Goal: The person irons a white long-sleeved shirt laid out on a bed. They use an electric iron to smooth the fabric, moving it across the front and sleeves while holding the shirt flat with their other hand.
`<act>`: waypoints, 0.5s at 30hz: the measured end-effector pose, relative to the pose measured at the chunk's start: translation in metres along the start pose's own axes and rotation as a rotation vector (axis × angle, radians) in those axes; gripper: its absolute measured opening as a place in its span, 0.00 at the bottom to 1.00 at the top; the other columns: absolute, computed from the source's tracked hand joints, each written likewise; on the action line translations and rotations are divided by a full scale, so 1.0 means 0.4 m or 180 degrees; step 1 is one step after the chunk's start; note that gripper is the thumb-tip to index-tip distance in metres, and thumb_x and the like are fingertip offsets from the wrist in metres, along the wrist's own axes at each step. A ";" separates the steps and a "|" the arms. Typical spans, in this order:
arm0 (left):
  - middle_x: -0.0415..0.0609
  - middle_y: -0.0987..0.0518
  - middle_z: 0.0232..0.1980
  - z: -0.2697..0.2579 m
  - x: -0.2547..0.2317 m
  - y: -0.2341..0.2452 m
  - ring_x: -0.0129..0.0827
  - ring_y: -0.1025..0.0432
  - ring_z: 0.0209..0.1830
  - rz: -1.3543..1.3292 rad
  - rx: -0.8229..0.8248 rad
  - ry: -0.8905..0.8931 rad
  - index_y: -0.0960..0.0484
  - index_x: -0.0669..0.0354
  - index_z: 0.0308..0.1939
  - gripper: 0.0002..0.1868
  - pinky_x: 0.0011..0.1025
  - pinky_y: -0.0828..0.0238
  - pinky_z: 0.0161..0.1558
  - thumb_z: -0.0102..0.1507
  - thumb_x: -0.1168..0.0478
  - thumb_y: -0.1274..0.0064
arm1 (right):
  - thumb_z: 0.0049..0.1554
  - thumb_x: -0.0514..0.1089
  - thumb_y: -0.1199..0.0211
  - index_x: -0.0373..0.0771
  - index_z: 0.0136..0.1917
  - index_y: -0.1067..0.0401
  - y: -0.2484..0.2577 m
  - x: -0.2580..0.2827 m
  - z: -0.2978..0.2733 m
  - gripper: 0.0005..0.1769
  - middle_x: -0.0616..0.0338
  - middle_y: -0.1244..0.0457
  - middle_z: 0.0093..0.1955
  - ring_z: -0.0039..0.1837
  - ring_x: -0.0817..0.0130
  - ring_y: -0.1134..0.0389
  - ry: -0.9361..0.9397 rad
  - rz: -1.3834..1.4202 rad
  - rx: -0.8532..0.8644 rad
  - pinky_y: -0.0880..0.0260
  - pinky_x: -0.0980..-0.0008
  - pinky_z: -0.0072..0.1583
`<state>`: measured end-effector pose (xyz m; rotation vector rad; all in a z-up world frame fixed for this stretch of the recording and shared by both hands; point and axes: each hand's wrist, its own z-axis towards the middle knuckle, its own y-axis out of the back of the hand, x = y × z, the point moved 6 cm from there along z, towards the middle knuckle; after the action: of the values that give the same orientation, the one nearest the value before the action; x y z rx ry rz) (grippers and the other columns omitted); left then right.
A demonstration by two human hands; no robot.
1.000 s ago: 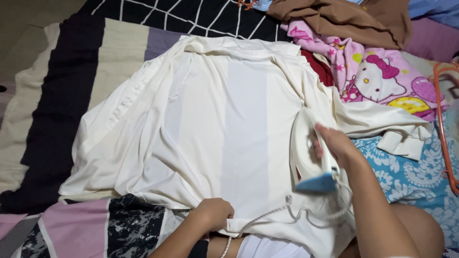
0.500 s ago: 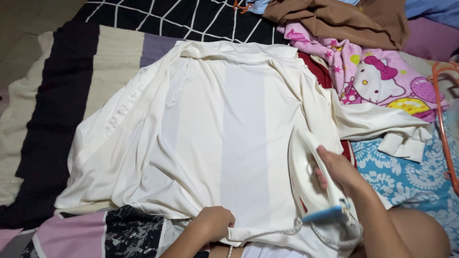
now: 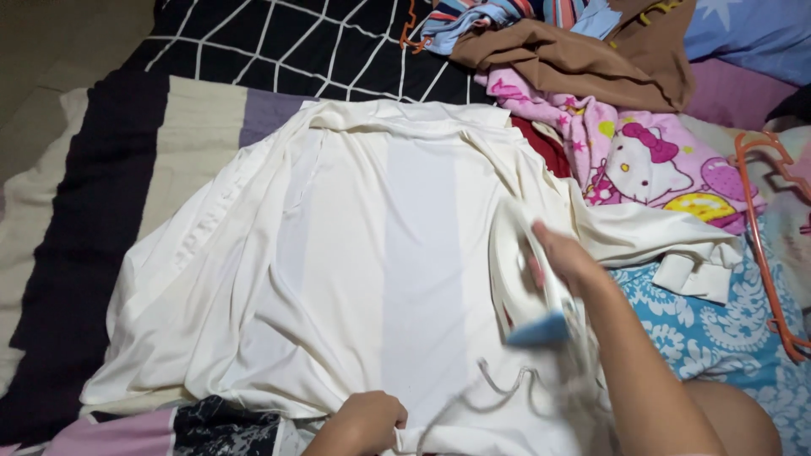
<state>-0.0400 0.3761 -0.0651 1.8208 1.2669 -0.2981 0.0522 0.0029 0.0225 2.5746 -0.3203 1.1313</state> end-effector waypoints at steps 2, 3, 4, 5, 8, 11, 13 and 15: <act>0.53 0.16 0.46 0.003 0.005 -0.001 0.48 0.24 0.51 0.0012 0.0022 0.0006 0.13 0.53 0.46 0.17 0.40 0.28 0.53 0.54 0.67 0.44 | 0.66 0.62 0.55 0.34 0.48 0.32 -0.004 -0.059 -0.089 0.29 0.55 0.43 0.28 0.25 0.65 0.44 -0.0075 -0.0090 -0.0036 0.39 0.65 0.30; 0.53 0.16 0.46 0.004 0.009 -0.007 0.48 0.24 0.51 0.0020 0.0099 0.0070 0.13 0.53 0.47 0.16 0.40 0.28 0.54 0.56 0.66 0.45 | 0.66 0.62 0.53 0.35 0.48 0.32 0.000 -0.086 -0.129 0.27 0.57 0.42 0.29 0.25 0.66 0.45 -0.0182 -0.0005 -0.0120 0.41 0.65 0.29; 0.54 0.16 0.47 0.007 0.013 -0.010 0.48 0.23 0.51 0.0034 0.0169 0.0130 0.13 0.53 0.47 0.15 0.40 0.28 0.54 0.57 0.66 0.46 | 0.66 0.61 0.53 0.35 0.48 0.32 0.002 -0.106 -0.160 0.26 0.57 0.42 0.29 0.25 0.66 0.45 -0.0308 0.0029 -0.0171 0.41 0.65 0.30; 0.54 0.16 0.47 0.008 0.016 -0.012 0.48 0.24 0.52 -0.0010 0.0187 0.0133 0.13 0.53 0.48 0.16 0.39 0.28 0.55 0.56 0.66 0.45 | 0.65 0.61 0.53 0.36 0.48 0.32 0.003 -0.125 -0.186 0.25 0.58 0.42 0.28 0.25 0.67 0.45 -0.0434 0.0063 -0.0222 0.42 0.65 0.30; 0.53 0.17 0.49 0.015 0.026 -0.015 0.46 0.24 0.55 -0.0114 0.0191 0.0098 0.14 0.53 0.50 0.18 0.38 0.29 0.57 0.55 0.67 0.43 | 0.65 0.61 0.52 0.36 0.48 0.30 0.011 -0.109 -0.173 0.25 0.58 0.42 0.28 0.25 0.67 0.45 -0.0435 -0.0010 -0.0273 0.41 0.66 0.30; 0.54 0.17 0.50 0.024 0.039 -0.027 0.47 0.25 0.56 -0.0122 0.0196 -0.0020 0.14 0.53 0.51 0.18 0.38 0.29 0.58 0.56 0.65 0.41 | 0.66 0.62 0.52 0.33 0.47 0.31 0.009 -0.047 -0.079 0.28 0.56 0.42 0.29 0.25 0.66 0.44 -0.0157 -0.0039 -0.0142 0.40 0.65 0.30; 0.55 0.18 0.50 0.041 0.044 -0.032 0.48 0.25 0.56 -0.0064 0.0221 -0.0114 0.14 0.54 0.52 0.18 0.39 0.29 0.58 0.57 0.64 0.40 | 0.66 0.62 0.52 0.32 0.48 0.32 0.002 0.016 0.001 0.28 0.56 0.42 0.29 0.25 0.65 0.44 0.0014 -0.0001 -0.0066 0.39 0.65 0.30; 0.55 0.18 0.51 0.054 0.056 -0.043 0.49 0.25 0.56 -0.0064 0.0331 -0.0085 0.15 0.53 0.54 0.19 0.40 0.29 0.57 0.57 0.64 0.40 | 0.66 0.62 0.51 0.32 0.49 0.32 -0.011 0.064 0.062 0.28 0.57 0.41 0.30 0.26 0.66 0.43 0.0092 0.0105 -0.0053 0.39 0.65 0.30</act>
<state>-0.0386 0.3756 -0.1006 1.8863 1.2724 -0.4049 0.0873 -0.0042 0.0247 2.5451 -0.3654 1.1711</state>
